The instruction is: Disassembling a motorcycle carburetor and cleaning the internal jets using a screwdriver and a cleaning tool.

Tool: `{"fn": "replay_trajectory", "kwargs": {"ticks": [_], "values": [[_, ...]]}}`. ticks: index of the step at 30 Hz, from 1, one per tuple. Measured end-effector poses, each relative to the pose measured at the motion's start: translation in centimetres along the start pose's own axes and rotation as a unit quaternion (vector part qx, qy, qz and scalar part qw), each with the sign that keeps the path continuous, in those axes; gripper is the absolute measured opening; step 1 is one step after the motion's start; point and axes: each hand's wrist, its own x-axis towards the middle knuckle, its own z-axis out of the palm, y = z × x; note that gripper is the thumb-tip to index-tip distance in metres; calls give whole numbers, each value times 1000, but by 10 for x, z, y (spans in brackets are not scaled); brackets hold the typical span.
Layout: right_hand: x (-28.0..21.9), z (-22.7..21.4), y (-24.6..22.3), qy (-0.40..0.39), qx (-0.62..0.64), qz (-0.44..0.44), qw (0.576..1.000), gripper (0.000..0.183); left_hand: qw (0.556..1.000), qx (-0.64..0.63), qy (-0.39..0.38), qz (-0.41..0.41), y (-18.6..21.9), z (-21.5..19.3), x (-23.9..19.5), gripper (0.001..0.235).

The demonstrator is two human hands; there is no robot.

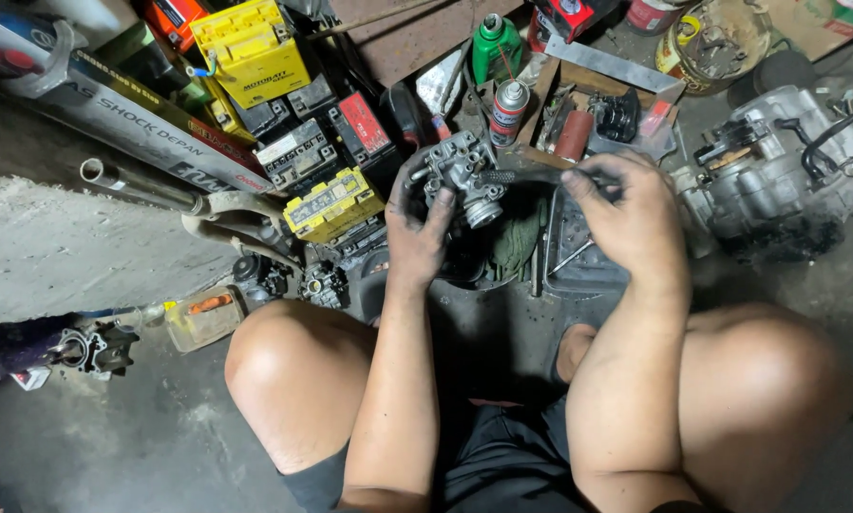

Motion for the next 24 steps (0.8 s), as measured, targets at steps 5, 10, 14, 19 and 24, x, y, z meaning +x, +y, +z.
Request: {"fn": "replay_trajectory", "kwargs": {"ticks": [5, 10, 14, 19, 24], "values": [[0, -8, 13, -6, -4, -2, 1000, 10, 1000, 0, -10, 18, 13, 3, 3, 55], [-2, -11, 9, -6, 21, -3, 1000, 9, 1000, 2, -30, 9, 13, 4, 3, 61], [-3, -16, 14, -11, -5, -3, 1000, 12, 999, -47, -25, 1, 7, -2, 5, 69], [-3, -15, 3, -24, 23, -2, 999, 15, 998, -44, -42, 3, 12, 0, 8, 91], [-6, -19, 8, 7, -26, -62, 998, 12, 990, 132, -38, 30, 38, 10, 3, 86]]}}
